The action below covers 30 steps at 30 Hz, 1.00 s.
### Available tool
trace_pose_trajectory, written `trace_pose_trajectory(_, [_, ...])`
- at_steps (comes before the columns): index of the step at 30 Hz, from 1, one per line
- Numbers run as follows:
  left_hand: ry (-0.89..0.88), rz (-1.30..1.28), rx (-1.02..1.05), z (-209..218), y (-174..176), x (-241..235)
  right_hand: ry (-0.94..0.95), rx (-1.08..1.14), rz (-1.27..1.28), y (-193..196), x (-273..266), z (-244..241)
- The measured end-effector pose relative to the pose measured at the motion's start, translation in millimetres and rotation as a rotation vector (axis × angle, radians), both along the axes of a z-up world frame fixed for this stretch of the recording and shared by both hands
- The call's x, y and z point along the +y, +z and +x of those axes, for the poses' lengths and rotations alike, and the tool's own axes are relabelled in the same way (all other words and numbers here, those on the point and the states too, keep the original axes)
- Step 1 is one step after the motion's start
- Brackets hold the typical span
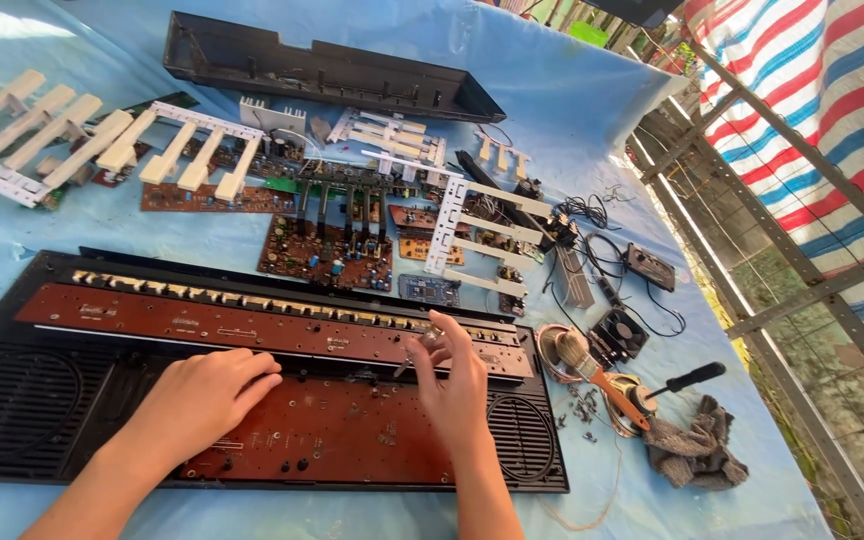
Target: The person uses a screwdriver to unscrew and remove screws from the back panel of a disassembled electronic device, likely a keyboard or synthesizer. The person then uses their fingers to pick up and handle small components on the exposed circuit board.
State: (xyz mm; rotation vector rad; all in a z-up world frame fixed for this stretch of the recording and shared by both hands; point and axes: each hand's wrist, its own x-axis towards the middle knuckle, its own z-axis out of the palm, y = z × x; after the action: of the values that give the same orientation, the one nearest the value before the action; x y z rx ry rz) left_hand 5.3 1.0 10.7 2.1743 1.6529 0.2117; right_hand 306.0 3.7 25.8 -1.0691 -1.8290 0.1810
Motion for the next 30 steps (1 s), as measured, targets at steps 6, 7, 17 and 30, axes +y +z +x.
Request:
trace_pose_trajectory(6, [-0.063,0.04,-0.07,-2,-2,2,-0.026,-0.044,-0.02,-2,0,-1])
trace_pose_trajectory(7, [-0.042,0.042,-0.067,-2,-2,1,-0.006,-0.042,-0.018,-5,1,2])
trace_pose_trajectory(17, [-0.044,0.091,-0.168,-3,0,-3,-0.065,-0.04,0.06,-12,3,1])
trace_pose_trajectory(30, [-0.065,0.156,-0.172,-3,-7,-3,-0.071,-0.013,0.085,-12,2,0])
